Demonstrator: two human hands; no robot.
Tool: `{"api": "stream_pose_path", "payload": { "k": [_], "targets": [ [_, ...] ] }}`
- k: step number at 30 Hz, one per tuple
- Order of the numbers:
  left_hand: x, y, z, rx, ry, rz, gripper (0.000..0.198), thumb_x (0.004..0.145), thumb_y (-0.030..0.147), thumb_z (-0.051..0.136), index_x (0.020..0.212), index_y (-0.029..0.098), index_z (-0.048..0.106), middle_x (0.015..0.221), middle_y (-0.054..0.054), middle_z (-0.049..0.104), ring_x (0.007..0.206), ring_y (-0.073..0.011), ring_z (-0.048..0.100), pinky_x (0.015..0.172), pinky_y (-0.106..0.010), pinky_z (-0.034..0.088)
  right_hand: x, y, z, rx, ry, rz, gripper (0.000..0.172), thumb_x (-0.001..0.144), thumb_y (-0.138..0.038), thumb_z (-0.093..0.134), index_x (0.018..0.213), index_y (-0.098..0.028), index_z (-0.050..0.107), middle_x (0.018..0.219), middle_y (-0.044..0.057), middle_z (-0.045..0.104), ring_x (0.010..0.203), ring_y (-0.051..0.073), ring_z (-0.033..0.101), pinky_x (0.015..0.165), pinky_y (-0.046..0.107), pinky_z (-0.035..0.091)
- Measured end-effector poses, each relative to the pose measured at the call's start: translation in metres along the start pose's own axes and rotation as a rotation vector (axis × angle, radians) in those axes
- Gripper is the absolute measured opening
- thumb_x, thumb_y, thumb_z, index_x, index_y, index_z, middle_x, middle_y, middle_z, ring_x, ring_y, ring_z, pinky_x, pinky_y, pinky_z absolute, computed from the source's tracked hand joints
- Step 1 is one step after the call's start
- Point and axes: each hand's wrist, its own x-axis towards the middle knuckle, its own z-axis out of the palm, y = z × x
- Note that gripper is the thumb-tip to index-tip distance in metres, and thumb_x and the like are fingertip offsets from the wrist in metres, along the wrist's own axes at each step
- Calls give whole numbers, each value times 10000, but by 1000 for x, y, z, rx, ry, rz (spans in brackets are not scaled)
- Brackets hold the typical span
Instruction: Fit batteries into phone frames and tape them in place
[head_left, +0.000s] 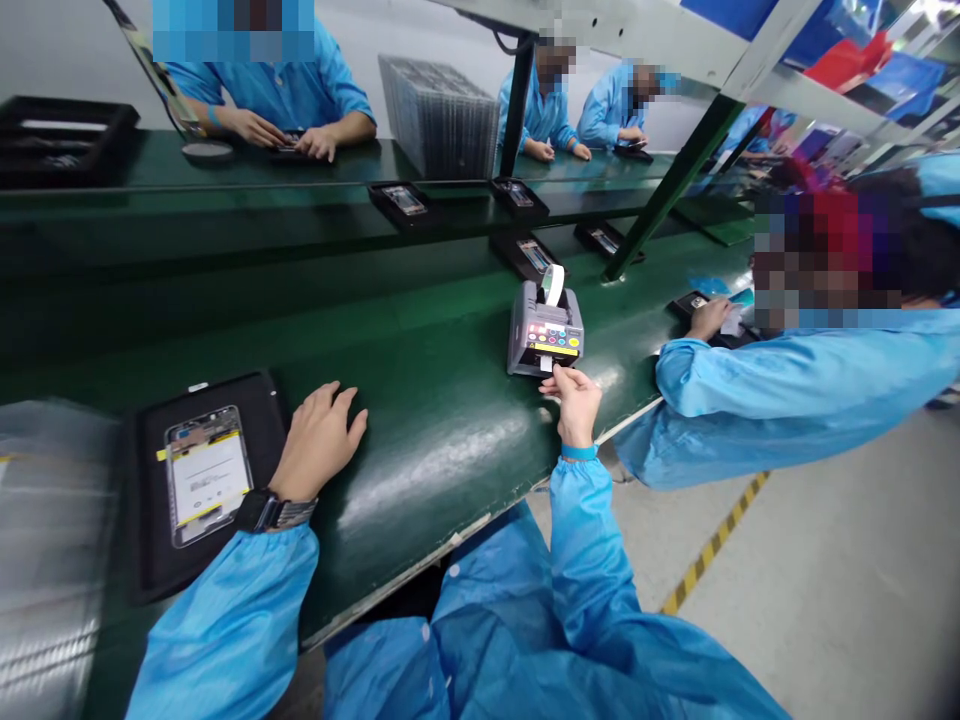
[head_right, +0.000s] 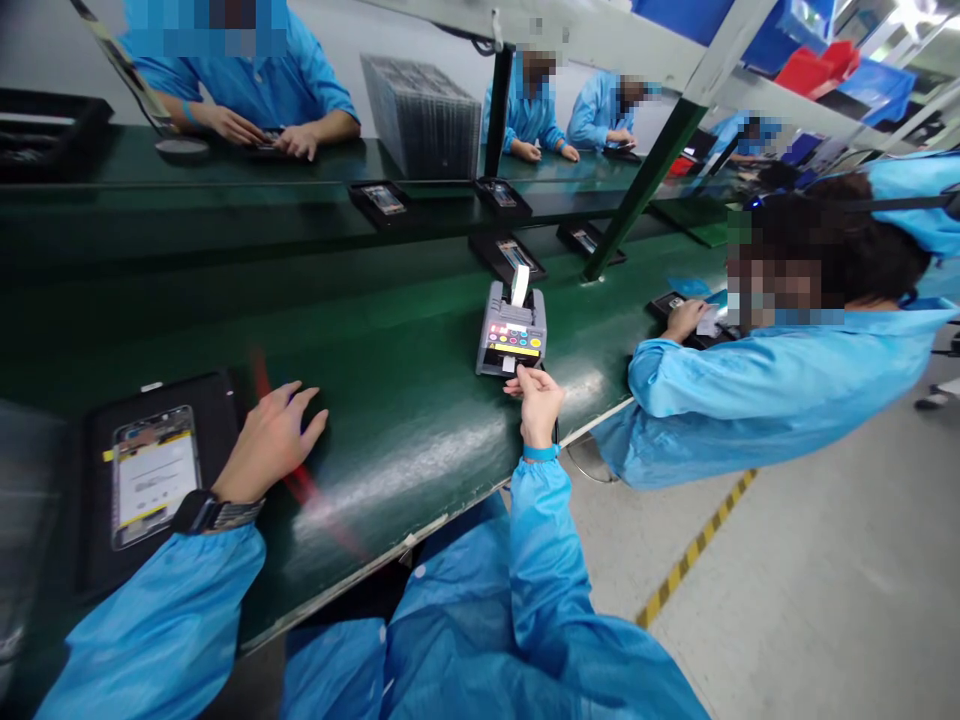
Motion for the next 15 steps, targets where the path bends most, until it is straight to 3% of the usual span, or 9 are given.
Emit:
{"api": "stream_pose_path", "payload": {
  "k": [15],
  "targets": [
    [-1,-2,3,0,15,-10,549,1010,409,341,1359,68,593,1441,-263,524,1368,-408,501,1139,-537,444,0,5,1,19,0,-13,362,741,-509,824,757,-177,682,604,9,688,496,149,653,512,242,543]
  ]
}}
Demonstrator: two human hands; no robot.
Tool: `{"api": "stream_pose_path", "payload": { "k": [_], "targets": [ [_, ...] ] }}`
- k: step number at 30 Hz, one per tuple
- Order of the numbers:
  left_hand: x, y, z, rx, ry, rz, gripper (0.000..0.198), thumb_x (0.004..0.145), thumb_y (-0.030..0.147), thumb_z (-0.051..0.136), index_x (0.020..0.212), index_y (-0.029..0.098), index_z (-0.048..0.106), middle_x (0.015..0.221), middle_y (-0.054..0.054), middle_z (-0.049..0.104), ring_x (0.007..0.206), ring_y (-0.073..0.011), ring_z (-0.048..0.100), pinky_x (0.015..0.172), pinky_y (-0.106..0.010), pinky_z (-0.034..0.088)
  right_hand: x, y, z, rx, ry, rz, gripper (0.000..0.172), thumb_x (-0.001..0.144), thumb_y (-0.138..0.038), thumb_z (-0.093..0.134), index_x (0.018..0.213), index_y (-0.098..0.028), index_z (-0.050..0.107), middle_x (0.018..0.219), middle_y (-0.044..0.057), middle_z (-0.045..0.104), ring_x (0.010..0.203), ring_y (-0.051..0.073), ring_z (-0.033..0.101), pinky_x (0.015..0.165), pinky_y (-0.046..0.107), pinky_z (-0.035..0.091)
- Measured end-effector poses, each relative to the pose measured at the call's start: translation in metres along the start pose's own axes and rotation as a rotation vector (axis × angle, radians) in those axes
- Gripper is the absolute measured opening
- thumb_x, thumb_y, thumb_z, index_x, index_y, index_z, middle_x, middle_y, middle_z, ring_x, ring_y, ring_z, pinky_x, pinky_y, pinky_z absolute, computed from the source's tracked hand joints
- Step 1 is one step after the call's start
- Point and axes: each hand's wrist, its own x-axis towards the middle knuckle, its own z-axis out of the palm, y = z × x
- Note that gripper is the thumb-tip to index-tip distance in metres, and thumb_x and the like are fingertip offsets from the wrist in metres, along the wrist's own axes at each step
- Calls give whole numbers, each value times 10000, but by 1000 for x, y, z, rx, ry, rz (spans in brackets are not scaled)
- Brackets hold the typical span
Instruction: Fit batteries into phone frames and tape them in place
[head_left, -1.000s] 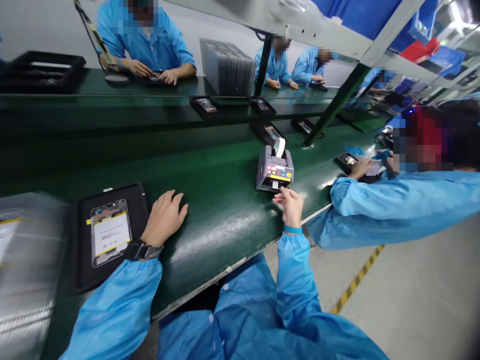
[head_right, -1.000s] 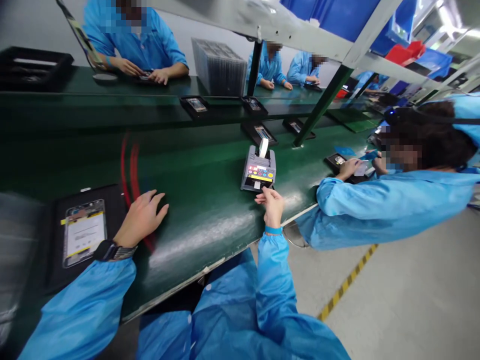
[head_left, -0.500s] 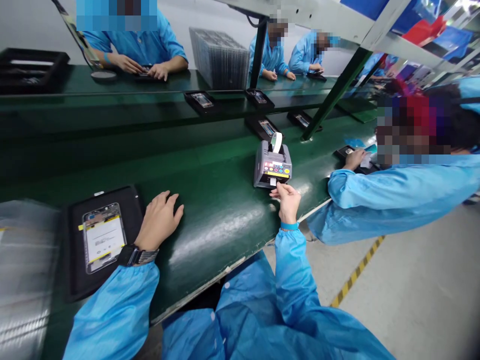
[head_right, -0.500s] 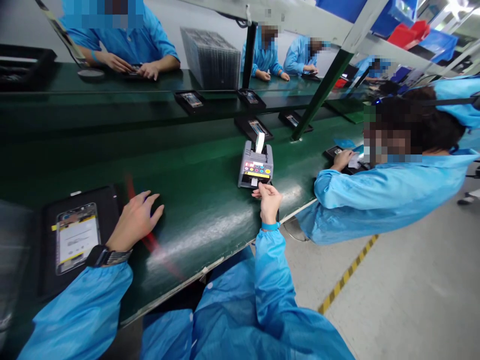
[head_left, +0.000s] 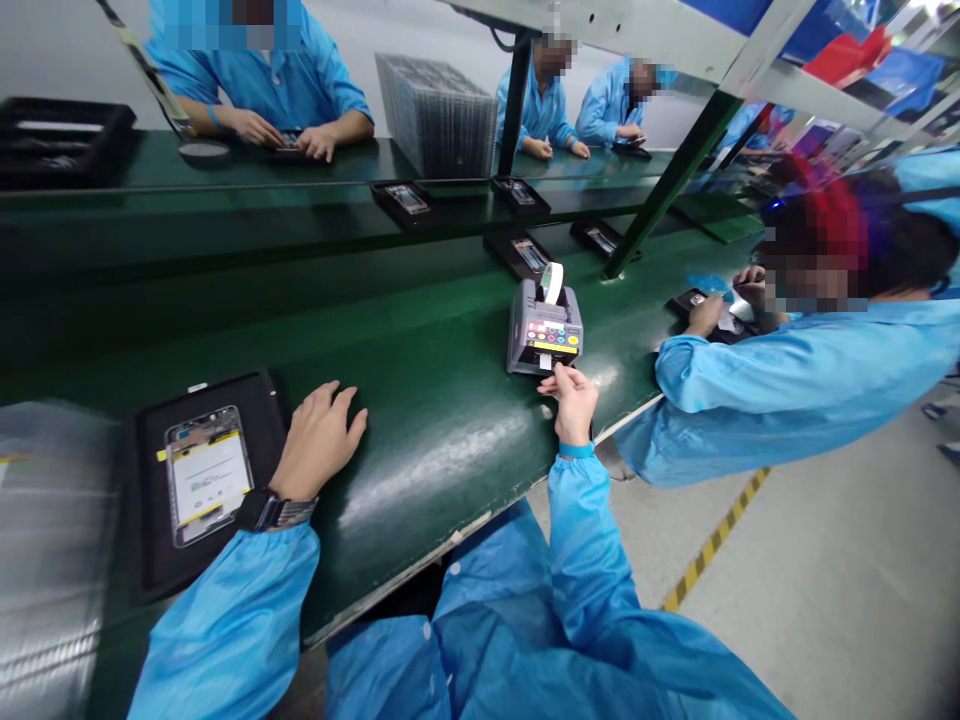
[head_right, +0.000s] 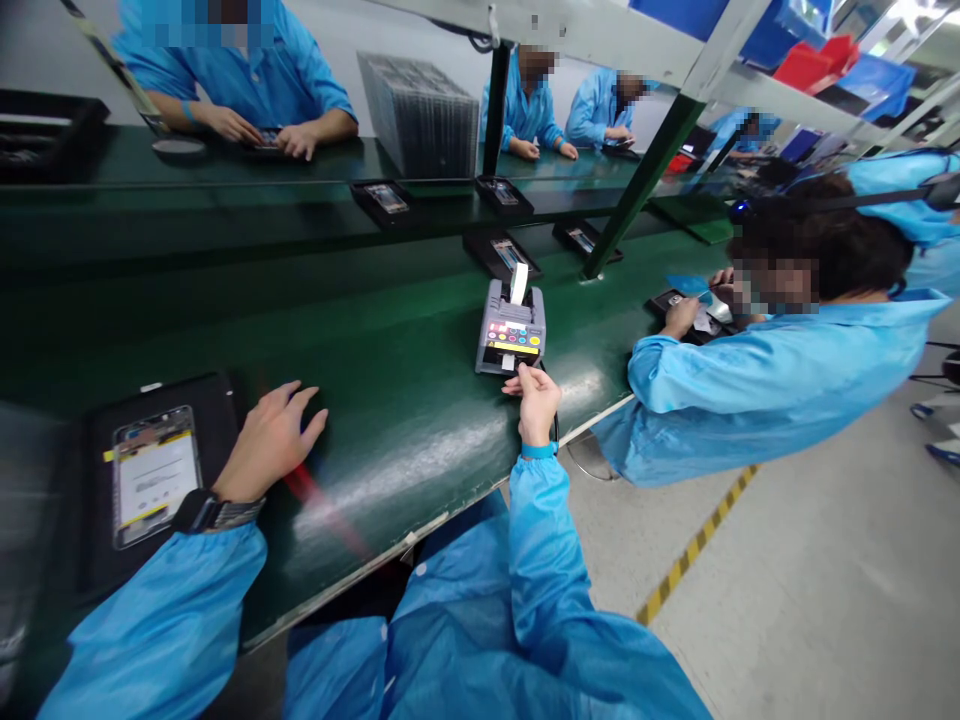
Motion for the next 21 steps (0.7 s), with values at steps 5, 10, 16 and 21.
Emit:
{"api": "stream_pose_path", "payload": {
  "k": [5,10,16,21],
  "targets": [
    [0,0,0,-3,1,5,574,1012,411,317,1351,40,594,1435,-278,521,1366,-411,499,1148,-531,435,-3,-3,-4,-1,-12,11,346,720,-478,847,758,-168,697,615,17,695,487,144,647,502,237,533],
    [0,0,1,-22,-2,10,571,1005,402,329,1349,32,594,1429,-291,523,1354,-424,501,1133,-557,440,-2,-17,-11,-13,-41,38,344,708,-448,876,767,-153,710,599,30,692,456,145,632,476,237,517],
    [0,-2,3,-13,16,19,575,1007,402,321,1340,24,598,1425,-296,531,1353,-414,504,1133,-546,444,5,-33,-6,-98,-100,72,349,696,-434,892,663,-162,674,542,36,666,438,155,620,452,237,492],
    [0,-4,7,1,27,14,560,1010,404,333,1345,45,602,1427,-279,539,1360,-398,512,1129,-526,450,5,-36,-1,-123,-116,83,389,633,-476,905,602,-173,663,511,40,654,428,163,615,436,237,483]
  ]
}}
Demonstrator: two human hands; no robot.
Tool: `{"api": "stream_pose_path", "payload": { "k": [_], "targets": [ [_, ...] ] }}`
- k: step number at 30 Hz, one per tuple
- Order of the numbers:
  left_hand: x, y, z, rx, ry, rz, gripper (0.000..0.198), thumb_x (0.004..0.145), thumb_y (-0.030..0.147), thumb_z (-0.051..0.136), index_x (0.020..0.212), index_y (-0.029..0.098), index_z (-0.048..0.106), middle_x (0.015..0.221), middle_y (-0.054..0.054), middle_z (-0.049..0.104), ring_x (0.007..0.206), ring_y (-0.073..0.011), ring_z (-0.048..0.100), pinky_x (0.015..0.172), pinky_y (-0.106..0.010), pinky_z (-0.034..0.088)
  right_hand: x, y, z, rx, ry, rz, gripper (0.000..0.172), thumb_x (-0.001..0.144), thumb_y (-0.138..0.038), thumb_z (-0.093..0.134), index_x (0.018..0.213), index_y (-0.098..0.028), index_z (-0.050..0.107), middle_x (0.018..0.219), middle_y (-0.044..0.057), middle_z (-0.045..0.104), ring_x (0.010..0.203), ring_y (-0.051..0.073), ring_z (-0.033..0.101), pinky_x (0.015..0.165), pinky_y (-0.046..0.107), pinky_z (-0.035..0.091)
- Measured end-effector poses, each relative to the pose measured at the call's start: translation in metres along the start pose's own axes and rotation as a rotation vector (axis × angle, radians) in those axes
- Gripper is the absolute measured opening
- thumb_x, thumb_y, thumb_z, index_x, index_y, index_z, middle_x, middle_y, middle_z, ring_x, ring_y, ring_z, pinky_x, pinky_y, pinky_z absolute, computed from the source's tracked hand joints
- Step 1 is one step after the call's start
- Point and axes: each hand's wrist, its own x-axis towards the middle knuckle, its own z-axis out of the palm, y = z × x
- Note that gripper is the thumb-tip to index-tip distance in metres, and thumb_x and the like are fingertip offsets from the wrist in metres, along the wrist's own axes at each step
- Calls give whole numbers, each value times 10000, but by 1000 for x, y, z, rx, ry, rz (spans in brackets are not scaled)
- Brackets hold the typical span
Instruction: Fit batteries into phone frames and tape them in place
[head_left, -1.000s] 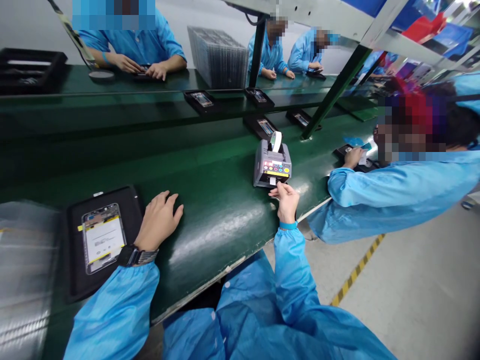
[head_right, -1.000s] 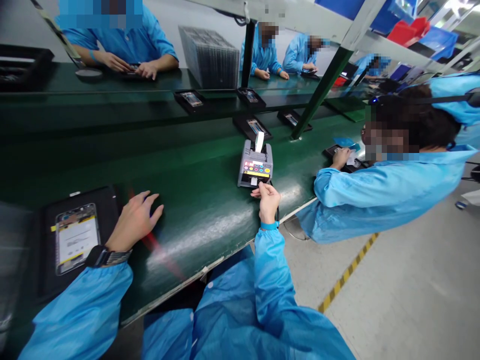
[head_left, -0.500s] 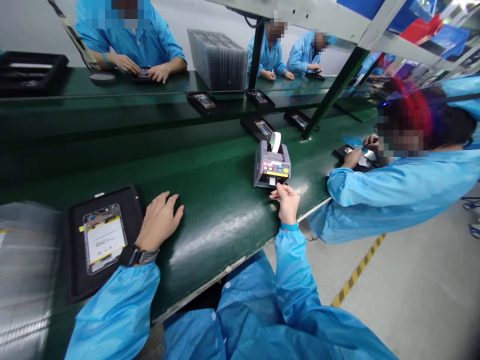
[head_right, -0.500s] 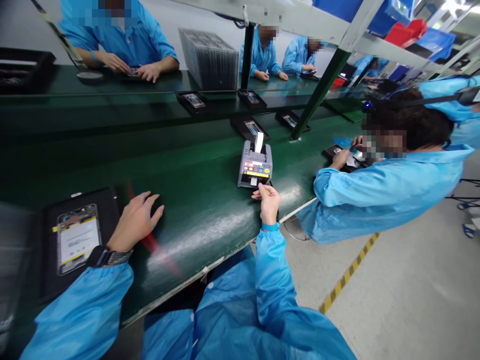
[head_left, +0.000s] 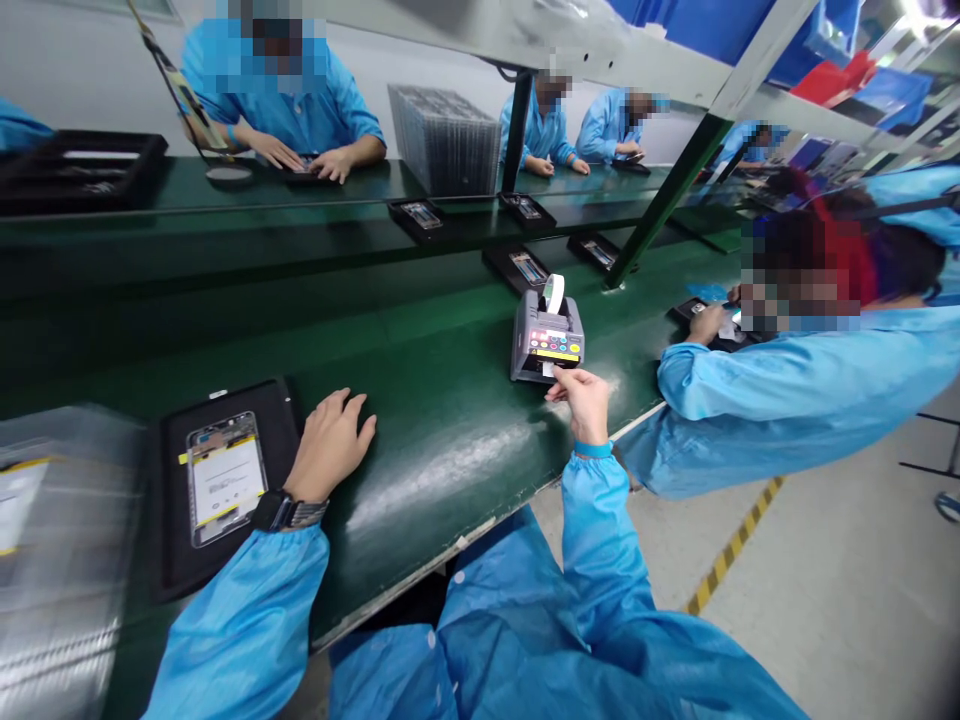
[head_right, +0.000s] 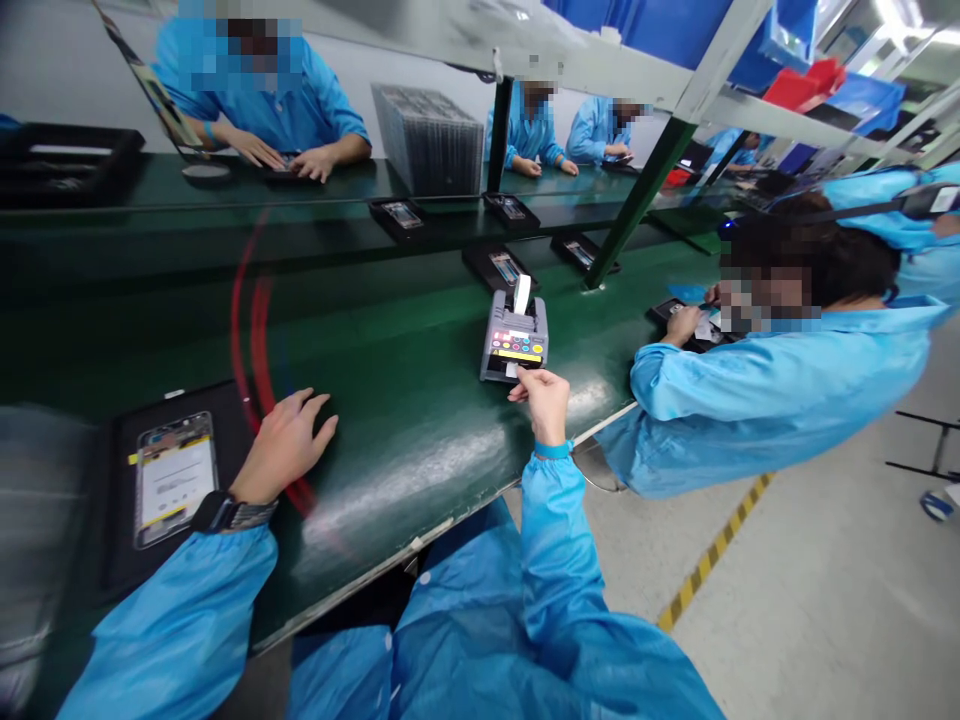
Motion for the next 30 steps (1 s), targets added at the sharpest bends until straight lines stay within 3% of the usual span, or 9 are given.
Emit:
{"api": "stream_pose_path", "payload": {
  "k": [13,23,28,30],
  "targets": [
    [0,1,0,52,2,8,597,1014,402,302,1358,15,601,1425,-265,551,1348,-392,526,1130,-505,451,-1,-1,9,-3,55,8,320,612,-433,843,608,-162,670,532,54,671,429,162,634,420,218,480],
    [-1,4,-4,16,-27,-23,495,1005,346,413,1355,48,599,1450,-261,541,1375,-381,508,1138,-517,447,0,0,10,0,96,14,324,586,-411,859,616,-151,667,526,54,667,425,164,628,395,214,466],
    [-4,18,-17,-1,-71,-82,417,991,278,503,1337,70,608,1453,-251,545,1385,-360,507,1146,-494,441,-7,0,6,-24,96,10,329,519,-395,872,655,-139,717,575,79,682,463,177,642,452,266,541],
    [-6,25,-22,0,-91,-93,375,989,276,538,1301,87,628,1443,-231,554,1367,-339,520,1140,-467,444,-9,4,0,-40,156,-3,279,502,-354,879,647,-161,739,624,109,699,490,196,650,477,311,568]
  ]
}}
